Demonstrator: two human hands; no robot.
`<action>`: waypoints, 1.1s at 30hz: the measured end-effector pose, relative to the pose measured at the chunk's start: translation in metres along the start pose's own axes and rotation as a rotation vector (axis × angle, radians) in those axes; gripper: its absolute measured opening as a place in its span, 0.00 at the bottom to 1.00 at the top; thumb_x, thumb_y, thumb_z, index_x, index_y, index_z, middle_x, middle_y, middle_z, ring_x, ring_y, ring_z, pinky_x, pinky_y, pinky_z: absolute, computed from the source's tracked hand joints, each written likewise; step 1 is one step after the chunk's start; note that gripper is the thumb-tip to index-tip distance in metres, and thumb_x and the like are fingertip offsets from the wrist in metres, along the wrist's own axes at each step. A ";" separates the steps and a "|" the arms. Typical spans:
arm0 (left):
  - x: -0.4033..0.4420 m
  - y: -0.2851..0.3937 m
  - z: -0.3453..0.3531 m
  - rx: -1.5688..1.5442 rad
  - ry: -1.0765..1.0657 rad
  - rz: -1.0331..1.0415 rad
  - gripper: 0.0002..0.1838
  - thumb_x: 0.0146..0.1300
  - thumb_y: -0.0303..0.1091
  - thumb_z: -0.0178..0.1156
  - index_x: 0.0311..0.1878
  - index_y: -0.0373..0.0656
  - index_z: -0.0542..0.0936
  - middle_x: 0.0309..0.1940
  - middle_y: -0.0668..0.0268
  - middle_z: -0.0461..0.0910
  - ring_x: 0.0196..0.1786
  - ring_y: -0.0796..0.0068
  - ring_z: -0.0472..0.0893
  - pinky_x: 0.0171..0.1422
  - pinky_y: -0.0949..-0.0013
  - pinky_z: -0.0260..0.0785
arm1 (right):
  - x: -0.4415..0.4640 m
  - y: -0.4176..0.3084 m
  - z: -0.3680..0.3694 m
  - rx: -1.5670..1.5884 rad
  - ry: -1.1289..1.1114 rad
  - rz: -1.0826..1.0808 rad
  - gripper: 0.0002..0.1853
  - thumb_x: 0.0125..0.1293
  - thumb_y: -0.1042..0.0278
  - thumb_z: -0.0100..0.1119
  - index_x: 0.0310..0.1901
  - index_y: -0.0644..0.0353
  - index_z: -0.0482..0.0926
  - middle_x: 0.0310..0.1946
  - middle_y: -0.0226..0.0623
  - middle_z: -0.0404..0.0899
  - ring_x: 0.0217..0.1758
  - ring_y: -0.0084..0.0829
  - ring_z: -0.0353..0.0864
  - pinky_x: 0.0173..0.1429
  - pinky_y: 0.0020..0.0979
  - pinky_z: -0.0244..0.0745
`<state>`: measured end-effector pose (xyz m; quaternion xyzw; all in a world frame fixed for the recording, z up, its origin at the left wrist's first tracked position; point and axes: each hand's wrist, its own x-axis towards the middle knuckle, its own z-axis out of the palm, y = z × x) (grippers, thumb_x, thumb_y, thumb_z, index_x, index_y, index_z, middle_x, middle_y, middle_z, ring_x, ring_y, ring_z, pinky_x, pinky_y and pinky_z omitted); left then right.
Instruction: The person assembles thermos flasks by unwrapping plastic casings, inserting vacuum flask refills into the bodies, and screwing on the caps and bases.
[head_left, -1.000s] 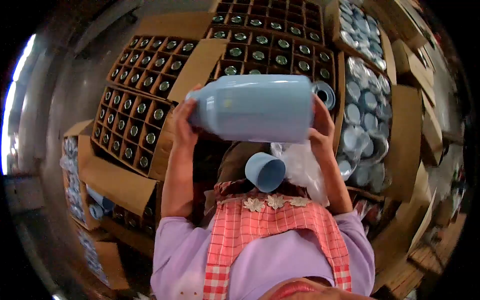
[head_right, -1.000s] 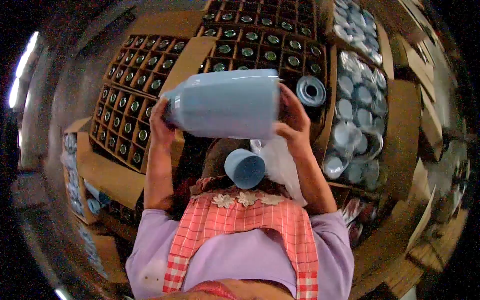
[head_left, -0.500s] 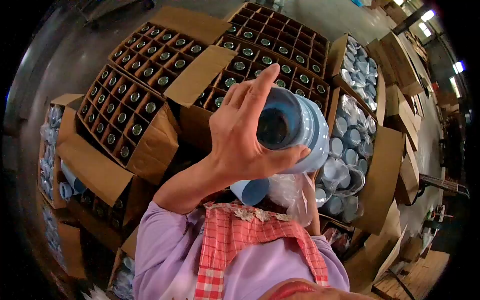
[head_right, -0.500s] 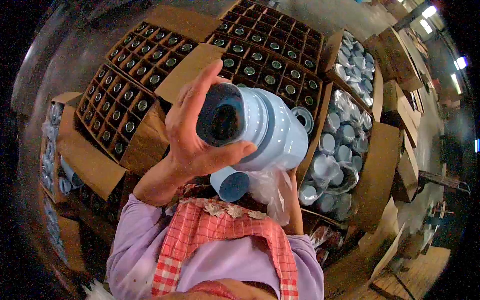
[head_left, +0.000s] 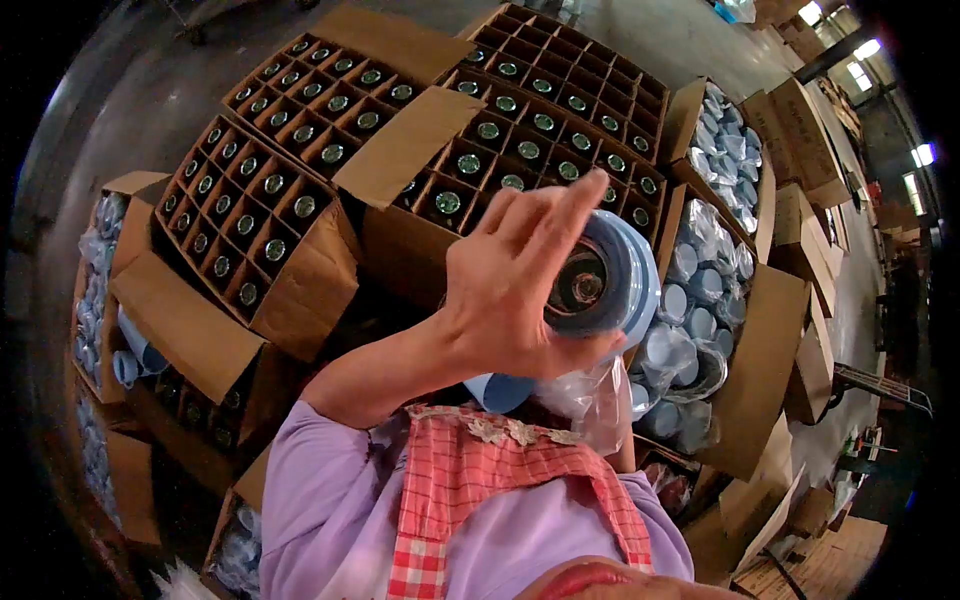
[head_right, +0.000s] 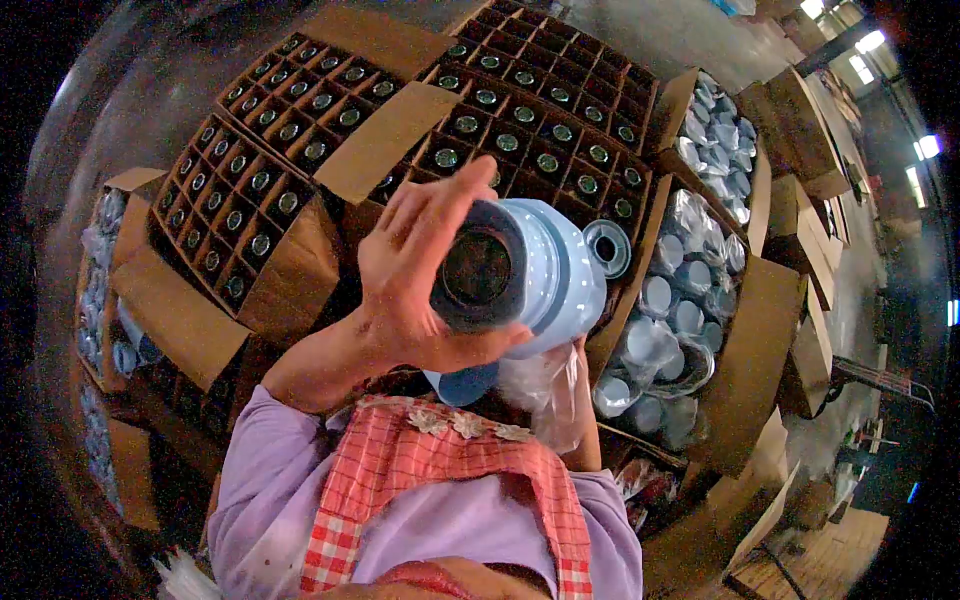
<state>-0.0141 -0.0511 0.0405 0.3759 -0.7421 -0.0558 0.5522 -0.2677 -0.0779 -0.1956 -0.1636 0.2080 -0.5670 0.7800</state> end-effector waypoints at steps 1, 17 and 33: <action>-0.002 0.001 0.000 0.000 -0.036 0.039 0.51 0.36 0.49 0.69 0.64 0.36 0.61 0.45 0.56 0.73 0.40 0.57 0.74 0.42 0.63 0.70 | 0.001 -0.002 0.001 -0.019 -0.007 0.000 0.24 0.57 0.64 0.58 0.54 0.66 0.70 0.48 0.41 0.75 0.50 0.34 0.75 0.54 0.36 0.70; -0.044 -0.083 -0.021 -0.700 -0.103 -0.922 0.25 0.52 0.31 0.53 0.55 0.30 0.70 0.51 0.52 0.74 0.54 0.65 0.75 0.59 0.63 0.67 | 0.029 -0.050 0.066 -0.948 -0.369 -0.054 0.21 0.59 0.60 0.56 0.51 0.65 0.73 0.47 0.41 0.77 0.49 0.35 0.75 0.53 0.36 0.70; -0.134 -0.189 0.016 -0.839 -0.020 -1.357 0.22 0.63 0.43 0.50 0.55 0.38 0.71 0.48 0.59 0.75 0.49 0.67 0.76 0.53 0.65 0.71 | 0.072 -0.086 -0.142 -2.494 0.425 -0.053 0.30 0.49 0.56 0.68 0.52 0.60 0.70 0.63 0.46 0.60 0.70 0.47 0.53 0.68 0.49 0.53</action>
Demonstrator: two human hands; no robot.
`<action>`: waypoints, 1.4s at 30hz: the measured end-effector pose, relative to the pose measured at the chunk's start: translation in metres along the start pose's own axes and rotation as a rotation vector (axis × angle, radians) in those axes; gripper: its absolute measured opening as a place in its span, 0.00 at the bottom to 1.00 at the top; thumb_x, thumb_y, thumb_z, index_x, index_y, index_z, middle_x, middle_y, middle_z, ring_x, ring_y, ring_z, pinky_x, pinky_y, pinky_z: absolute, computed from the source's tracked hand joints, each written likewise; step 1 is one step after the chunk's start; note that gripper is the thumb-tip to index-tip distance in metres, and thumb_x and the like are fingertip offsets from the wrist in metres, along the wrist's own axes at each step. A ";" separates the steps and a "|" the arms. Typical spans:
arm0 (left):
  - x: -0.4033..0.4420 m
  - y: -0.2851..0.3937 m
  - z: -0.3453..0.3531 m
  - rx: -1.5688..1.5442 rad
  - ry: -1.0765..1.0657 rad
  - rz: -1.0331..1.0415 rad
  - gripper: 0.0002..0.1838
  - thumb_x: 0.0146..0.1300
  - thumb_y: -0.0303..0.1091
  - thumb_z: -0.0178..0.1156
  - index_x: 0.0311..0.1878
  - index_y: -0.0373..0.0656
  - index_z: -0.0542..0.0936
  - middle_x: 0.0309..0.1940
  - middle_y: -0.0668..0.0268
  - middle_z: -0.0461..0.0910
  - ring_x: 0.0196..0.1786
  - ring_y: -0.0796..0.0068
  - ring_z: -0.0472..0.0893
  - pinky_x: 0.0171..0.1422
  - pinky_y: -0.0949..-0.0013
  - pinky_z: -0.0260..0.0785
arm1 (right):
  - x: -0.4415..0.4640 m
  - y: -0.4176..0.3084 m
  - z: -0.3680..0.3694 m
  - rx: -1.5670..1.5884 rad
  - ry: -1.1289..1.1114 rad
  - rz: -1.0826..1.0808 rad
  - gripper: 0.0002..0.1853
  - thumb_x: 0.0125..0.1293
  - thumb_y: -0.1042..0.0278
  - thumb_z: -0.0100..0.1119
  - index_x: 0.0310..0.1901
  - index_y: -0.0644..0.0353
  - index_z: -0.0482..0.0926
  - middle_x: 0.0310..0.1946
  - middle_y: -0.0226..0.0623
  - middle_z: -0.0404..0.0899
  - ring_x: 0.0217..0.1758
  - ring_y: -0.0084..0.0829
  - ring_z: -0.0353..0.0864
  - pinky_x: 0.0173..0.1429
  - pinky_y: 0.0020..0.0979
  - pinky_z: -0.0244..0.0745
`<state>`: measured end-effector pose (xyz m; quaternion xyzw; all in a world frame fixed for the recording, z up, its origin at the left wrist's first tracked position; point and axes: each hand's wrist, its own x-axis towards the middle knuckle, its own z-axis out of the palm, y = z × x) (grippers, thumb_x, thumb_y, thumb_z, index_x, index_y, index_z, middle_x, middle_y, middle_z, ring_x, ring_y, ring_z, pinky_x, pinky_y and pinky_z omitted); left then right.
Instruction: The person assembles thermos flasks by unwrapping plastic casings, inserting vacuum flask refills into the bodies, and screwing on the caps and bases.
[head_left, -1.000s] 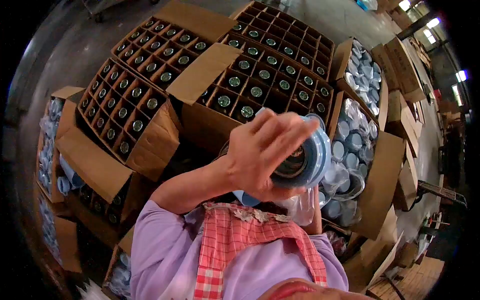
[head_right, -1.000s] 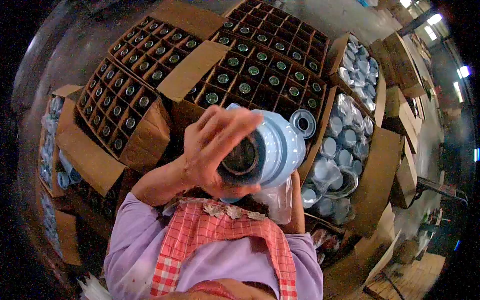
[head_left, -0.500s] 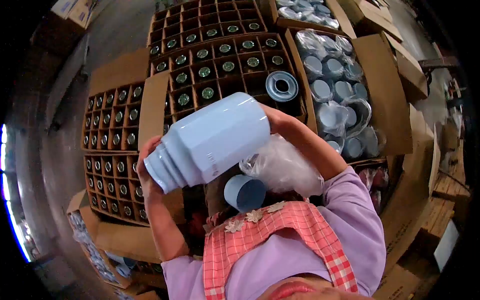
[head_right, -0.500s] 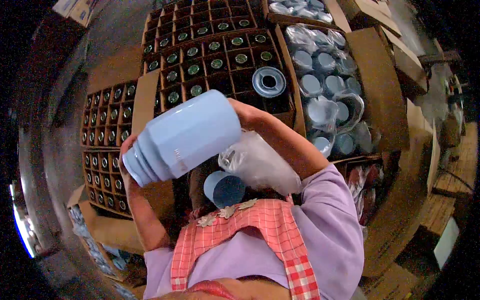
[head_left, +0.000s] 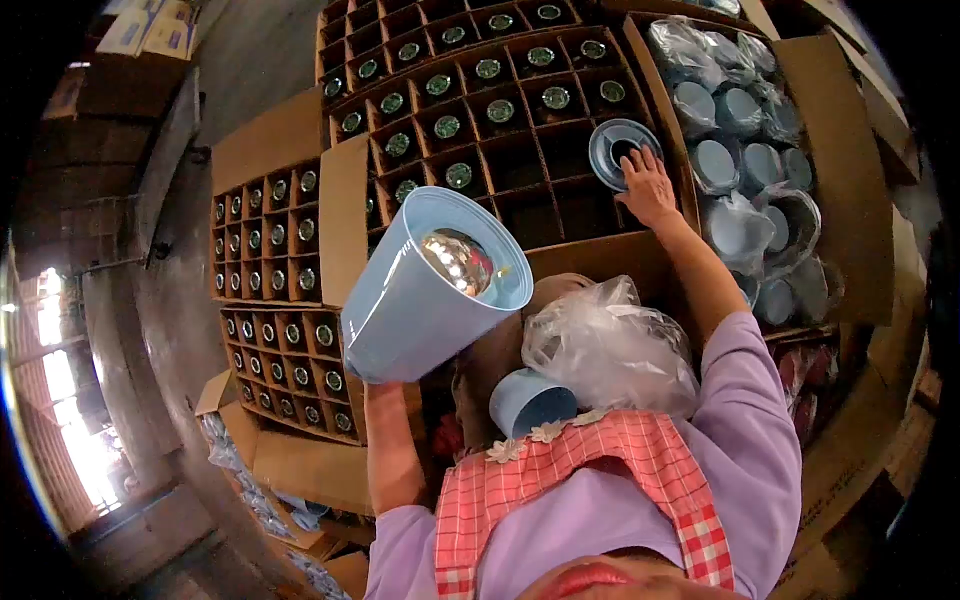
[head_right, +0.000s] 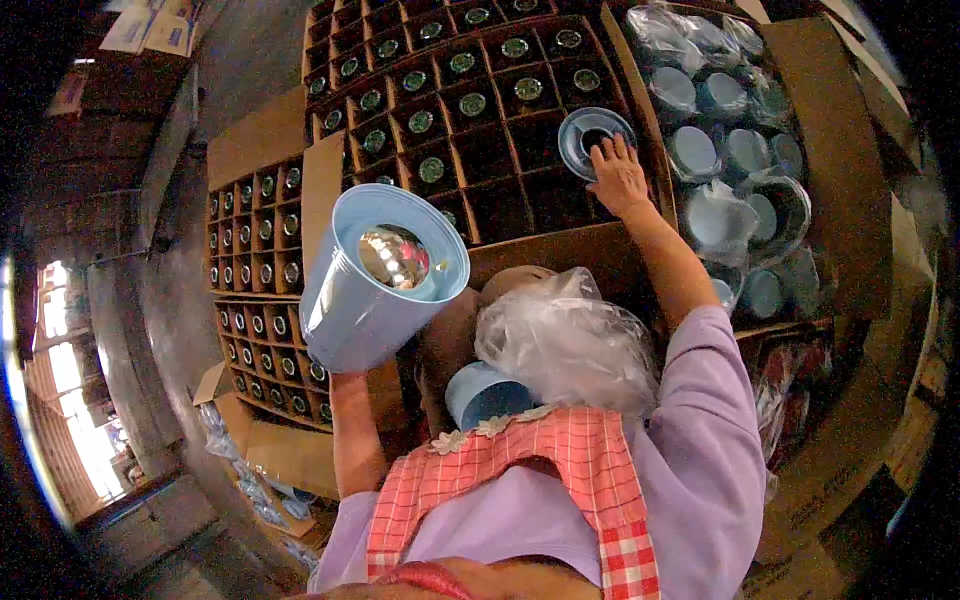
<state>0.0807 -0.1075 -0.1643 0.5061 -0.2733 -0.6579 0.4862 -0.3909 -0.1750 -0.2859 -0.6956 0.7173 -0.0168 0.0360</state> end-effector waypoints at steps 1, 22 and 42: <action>0.001 -0.001 -0.001 -0.001 0.000 -0.006 0.22 0.63 0.43 0.50 0.55 0.38 0.71 0.48 0.59 0.75 0.50 0.67 0.75 0.53 0.65 0.71 | 0.001 0.002 0.002 -0.014 -0.006 -0.024 0.30 0.49 0.56 0.68 0.52 0.60 0.70 0.63 0.46 0.60 0.70 0.47 0.52 0.68 0.49 0.53; -0.020 -0.005 0.040 -0.123 -0.178 0.087 0.28 0.63 0.48 0.51 0.63 0.43 0.65 0.58 0.60 0.70 0.58 0.65 0.71 0.58 0.61 0.68 | -0.066 -0.130 -0.216 1.406 0.189 -0.818 0.37 0.45 0.37 0.66 0.41 0.64 0.66 0.68 0.58 0.47 0.73 0.52 0.43 0.71 0.44 0.38; -0.029 -0.015 0.022 -0.425 -0.192 -0.164 0.27 0.63 0.46 0.52 0.63 0.43 0.64 0.58 0.59 0.69 0.57 0.61 0.72 0.55 0.54 0.71 | -0.091 -0.140 -0.234 1.218 0.304 -0.901 0.36 0.48 0.34 0.62 0.39 0.64 0.66 0.66 0.61 0.53 0.71 0.57 0.48 0.70 0.48 0.43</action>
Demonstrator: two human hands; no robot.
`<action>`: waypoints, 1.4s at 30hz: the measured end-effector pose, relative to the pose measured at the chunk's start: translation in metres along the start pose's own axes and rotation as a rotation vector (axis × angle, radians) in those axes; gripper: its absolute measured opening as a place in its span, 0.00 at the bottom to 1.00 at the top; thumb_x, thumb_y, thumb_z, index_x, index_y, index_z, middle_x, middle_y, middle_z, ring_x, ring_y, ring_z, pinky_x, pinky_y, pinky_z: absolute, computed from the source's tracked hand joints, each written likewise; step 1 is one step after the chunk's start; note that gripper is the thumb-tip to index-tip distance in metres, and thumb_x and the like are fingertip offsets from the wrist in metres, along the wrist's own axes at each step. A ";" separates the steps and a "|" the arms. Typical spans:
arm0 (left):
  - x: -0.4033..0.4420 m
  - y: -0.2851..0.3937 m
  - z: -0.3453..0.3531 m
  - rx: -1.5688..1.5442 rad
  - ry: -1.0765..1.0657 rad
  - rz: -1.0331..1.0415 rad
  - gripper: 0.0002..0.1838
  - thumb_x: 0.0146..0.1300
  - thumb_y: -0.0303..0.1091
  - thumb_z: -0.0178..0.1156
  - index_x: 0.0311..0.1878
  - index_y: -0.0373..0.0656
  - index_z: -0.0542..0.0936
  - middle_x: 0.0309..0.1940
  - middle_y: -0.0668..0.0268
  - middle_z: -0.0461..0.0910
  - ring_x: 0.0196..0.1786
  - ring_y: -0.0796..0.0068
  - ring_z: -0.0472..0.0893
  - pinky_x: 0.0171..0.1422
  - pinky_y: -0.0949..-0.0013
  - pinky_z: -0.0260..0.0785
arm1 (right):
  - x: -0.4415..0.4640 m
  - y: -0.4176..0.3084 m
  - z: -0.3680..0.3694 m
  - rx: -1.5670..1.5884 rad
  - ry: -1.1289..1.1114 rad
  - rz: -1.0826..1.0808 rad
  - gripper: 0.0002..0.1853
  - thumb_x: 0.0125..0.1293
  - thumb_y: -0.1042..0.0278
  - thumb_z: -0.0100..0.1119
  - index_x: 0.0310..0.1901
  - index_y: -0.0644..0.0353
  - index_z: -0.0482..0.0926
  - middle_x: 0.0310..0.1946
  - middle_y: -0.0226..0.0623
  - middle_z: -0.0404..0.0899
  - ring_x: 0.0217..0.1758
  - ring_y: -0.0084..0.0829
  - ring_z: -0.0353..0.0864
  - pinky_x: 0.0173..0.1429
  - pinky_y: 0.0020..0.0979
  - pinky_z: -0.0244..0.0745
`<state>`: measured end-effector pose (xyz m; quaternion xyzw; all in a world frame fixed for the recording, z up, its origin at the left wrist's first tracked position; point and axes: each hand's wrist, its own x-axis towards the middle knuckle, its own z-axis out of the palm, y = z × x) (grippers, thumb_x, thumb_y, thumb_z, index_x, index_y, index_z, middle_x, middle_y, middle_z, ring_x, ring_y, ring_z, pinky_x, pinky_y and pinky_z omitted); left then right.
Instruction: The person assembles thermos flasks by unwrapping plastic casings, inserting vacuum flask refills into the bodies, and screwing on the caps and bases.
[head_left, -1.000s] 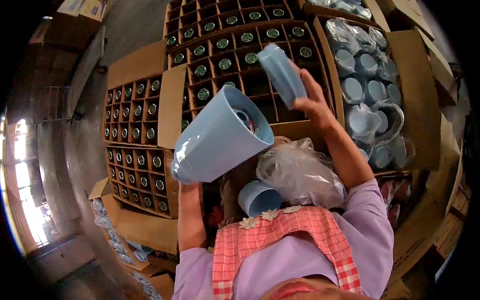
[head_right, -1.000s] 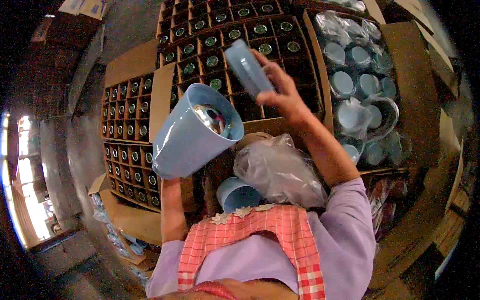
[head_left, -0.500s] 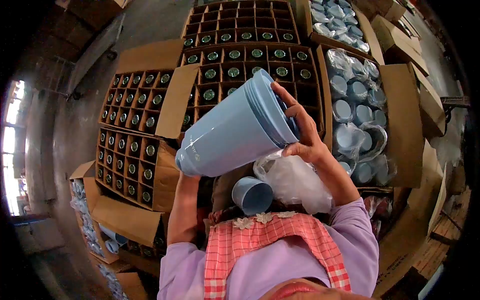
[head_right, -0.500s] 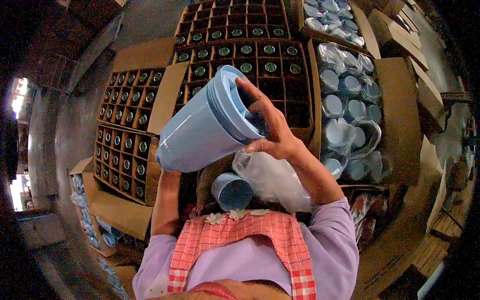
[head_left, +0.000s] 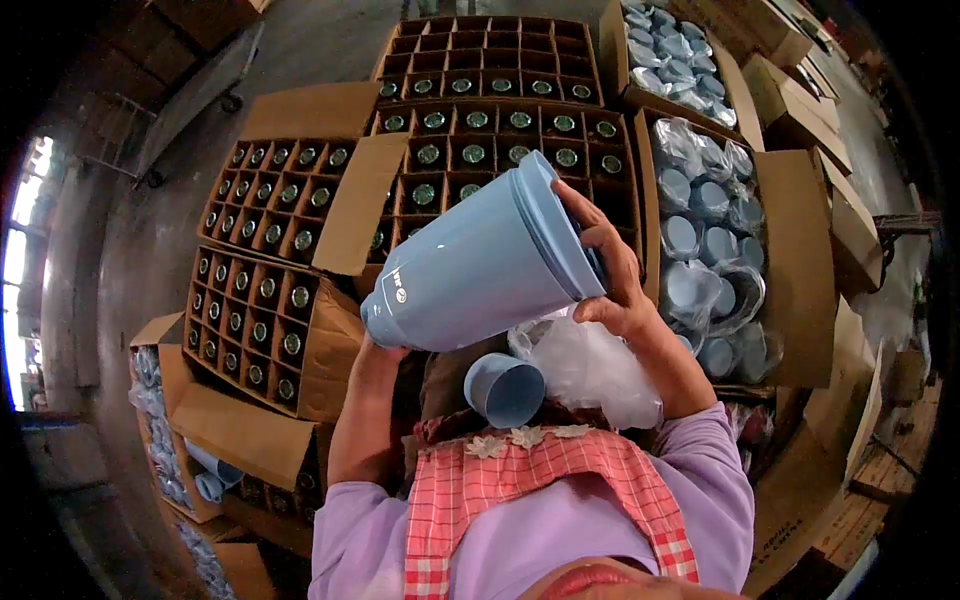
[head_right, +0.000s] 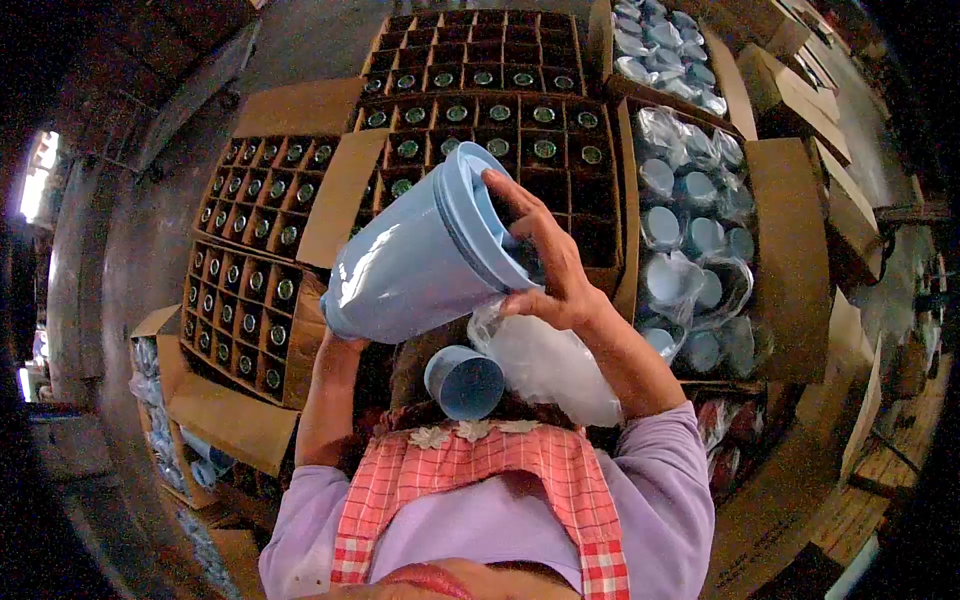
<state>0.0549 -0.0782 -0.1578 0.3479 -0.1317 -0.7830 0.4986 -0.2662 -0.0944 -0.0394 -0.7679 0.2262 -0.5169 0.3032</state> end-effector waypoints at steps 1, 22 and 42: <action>0.000 0.002 0.002 0.019 -0.036 0.006 0.30 0.62 0.46 0.53 0.64 0.43 0.63 0.61 0.57 0.67 0.60 0.59 0.70 0.58 0.53 0.70 | 0.001 0.001 -0.001 -0.022 -0.023 -0.030 0.36 0.48 0.34 0.62 0.38 0.64 0.66 0.66 0.60 0.54 0.71 0.56 0.48 0.70 0.48 0.43; -0.012 0.034 0.019 0.769 0.182 0.682 0.18 0.65 0.37 0.45 0.48 0.33 0.76 0.43 0.56 0.78 0.48 0.64 0.77 0.54 0.65 0.70 | -0.008 0.014 -0.001 0.250 0.297 0.513 0.23 0.59 0.58 0.62 0.50 0.67 0.76 0.45 0.36 0.78 0.44 0.26 0.76 0.50 0.31 0.70; -0.046 0.037 0.091 1.430 0.036 1.358 0.19 0.59 0.36 0.58 0.50 0.34 0.76 0.46 0.56 0.79 0.47 0.63 0.80 0.51 0.64 0.72 | 0.010 0.037 -0.006 0.194 0.438 0.878 0.22 0.67 0.55 0.51 0.41 0.72 0.79 0.28 0.28 0.76 0.31 0.19 0.69 0.37 0.25 0.66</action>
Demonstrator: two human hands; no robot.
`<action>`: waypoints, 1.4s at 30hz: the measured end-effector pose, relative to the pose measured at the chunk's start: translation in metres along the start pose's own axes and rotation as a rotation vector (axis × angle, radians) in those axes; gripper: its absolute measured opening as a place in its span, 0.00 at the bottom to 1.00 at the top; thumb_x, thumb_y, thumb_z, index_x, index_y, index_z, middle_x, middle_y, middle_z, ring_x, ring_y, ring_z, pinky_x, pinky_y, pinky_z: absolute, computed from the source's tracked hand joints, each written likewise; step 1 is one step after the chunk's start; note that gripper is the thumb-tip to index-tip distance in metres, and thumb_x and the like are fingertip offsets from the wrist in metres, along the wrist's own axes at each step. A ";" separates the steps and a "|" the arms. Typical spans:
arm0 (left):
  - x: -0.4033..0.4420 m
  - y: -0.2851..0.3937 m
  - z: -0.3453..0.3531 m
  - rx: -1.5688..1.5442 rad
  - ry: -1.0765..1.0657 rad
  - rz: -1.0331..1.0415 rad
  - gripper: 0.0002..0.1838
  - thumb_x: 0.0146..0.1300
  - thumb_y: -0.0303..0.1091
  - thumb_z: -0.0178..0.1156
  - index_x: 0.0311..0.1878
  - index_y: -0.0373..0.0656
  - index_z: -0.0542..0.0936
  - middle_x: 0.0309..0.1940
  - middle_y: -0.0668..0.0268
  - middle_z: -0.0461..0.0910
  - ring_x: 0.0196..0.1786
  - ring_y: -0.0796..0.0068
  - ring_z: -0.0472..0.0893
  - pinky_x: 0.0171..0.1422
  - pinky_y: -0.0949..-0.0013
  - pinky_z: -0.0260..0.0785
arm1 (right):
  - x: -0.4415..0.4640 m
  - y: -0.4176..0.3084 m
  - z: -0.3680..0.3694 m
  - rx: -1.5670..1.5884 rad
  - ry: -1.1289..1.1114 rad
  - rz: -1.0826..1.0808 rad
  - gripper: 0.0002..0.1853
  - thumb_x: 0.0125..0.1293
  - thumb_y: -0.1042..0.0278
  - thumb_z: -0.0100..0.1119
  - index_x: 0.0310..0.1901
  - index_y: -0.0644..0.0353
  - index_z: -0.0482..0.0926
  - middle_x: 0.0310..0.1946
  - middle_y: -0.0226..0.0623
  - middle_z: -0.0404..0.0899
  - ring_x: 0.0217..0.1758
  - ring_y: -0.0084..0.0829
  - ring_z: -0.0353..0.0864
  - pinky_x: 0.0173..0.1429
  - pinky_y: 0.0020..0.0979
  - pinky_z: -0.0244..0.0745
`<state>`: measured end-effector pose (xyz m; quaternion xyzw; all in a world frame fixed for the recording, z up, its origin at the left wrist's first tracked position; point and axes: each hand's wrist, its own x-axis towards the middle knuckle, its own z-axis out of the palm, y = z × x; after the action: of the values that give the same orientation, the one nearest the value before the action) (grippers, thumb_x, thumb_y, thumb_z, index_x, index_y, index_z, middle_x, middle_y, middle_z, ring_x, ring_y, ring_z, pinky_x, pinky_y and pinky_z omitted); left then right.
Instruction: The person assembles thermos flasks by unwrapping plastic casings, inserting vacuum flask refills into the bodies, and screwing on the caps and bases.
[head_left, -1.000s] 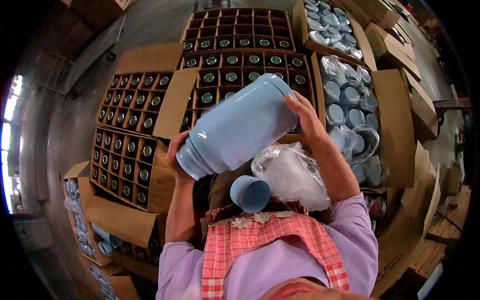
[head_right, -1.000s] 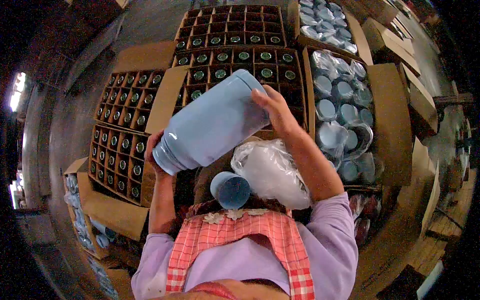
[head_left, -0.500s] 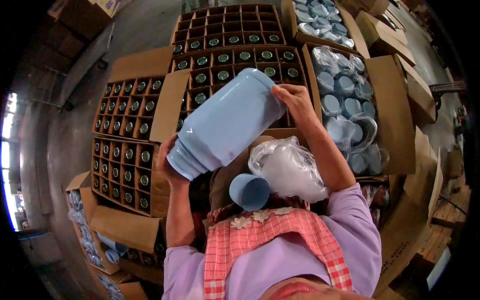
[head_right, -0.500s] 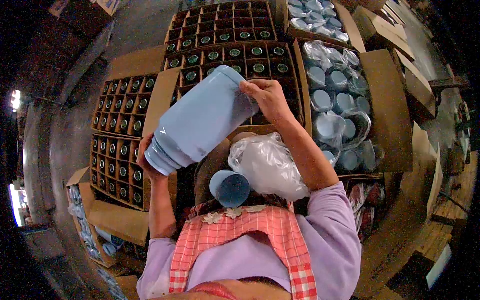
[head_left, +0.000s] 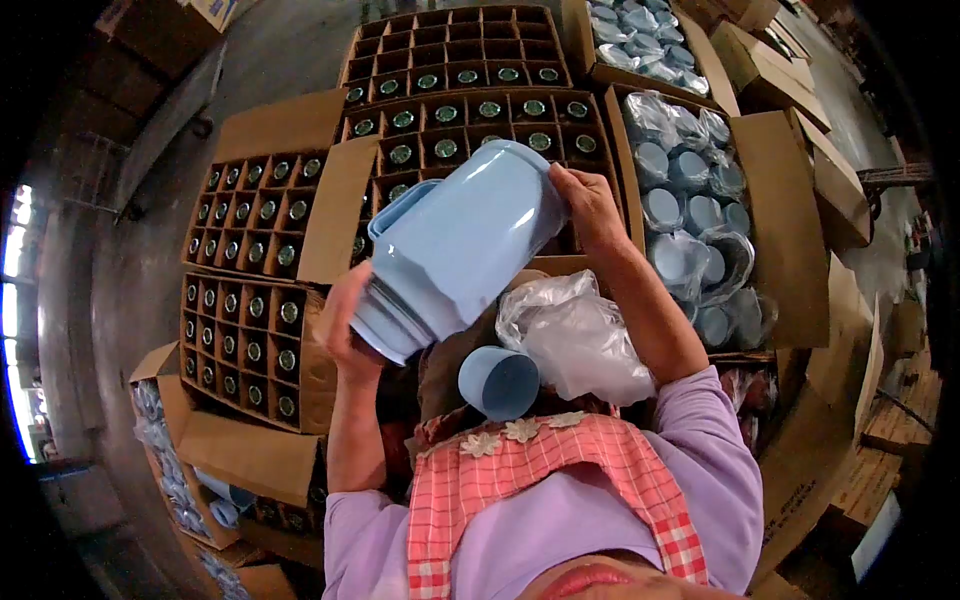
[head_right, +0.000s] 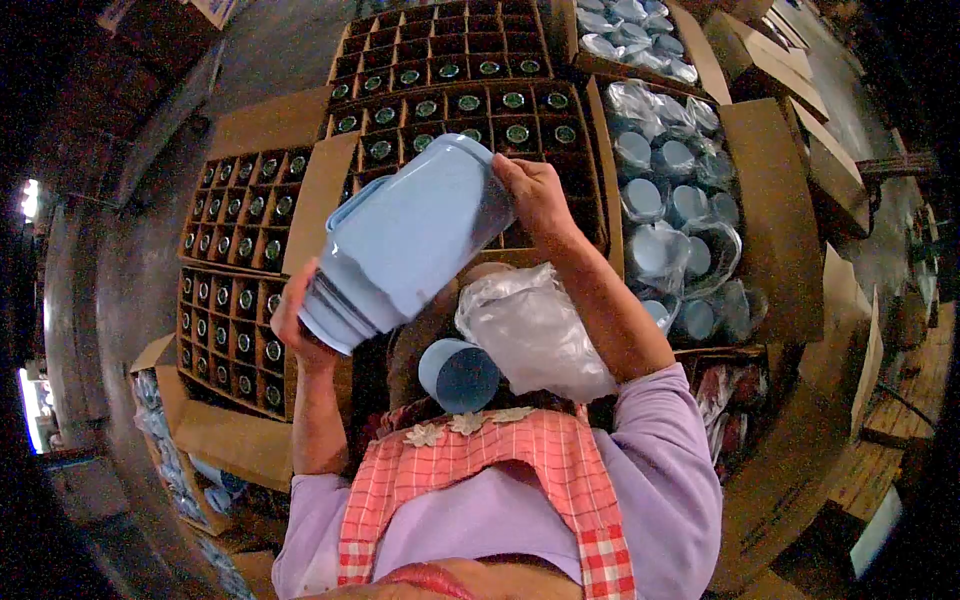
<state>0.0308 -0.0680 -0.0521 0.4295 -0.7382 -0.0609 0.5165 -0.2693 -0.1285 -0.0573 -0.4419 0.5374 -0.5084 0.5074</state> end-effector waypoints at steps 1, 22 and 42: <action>-0.007 -0.017 0.000 -0.340 0.050 -0.259 0.20 0.60 0.37 0.57 0.50 0.34 0.76 0.46 0.56 0.79 0.46 0.62 0.80 0.51 0.64 0.73 | 0.000 -0.002 -0.003 -0.022 -0.019 0.006 0.21 0.67 0.55 0.51 0.41 0.71 0.79 0.28 0.28 0.76 0.31 0.19 0.69 0.37 0.25 0.66; -0.040 -0.054 0.006 -0.834 -0.074 -0.640 0.22 0.66 0.41 0.49 0.55 0.35 0.71 0.48 0.60 0.76 0.46 0.68 0.78 0.55 0.66 0.69 | -0.004 -0.007 -0.021 0.018 -0.214 -0.049 0.14 0.53 0.74 0.63 0.42 0.66 0.76 0.33 0.32 0.79 0.33 0.22 0.77 0.38 0.22 0.73; -0.049 -0.065 0.020 -1.030 -0.102 -0.899 0.16 0.63 0.33 0.52 0.52 0.37 0.74 0.45 0.63 0.78 0.45 0.72 0.78 0.49 0.69 0.73 | -0.026 -0.055 -0.028 -0.483 -0.271 -0.691 0.11 0.40 0.79 0.58 0.30 0.66 0.77 0.27 0.41 0.77 0.31 0.35 0.77 0.38 0.30 0.73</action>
<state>0.0563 -0.0820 -0.1310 0.3907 -0.3885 -0.6329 0.5439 -0.2971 -0.1047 -0.0010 -0.7641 0.3903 -0.4454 0.2558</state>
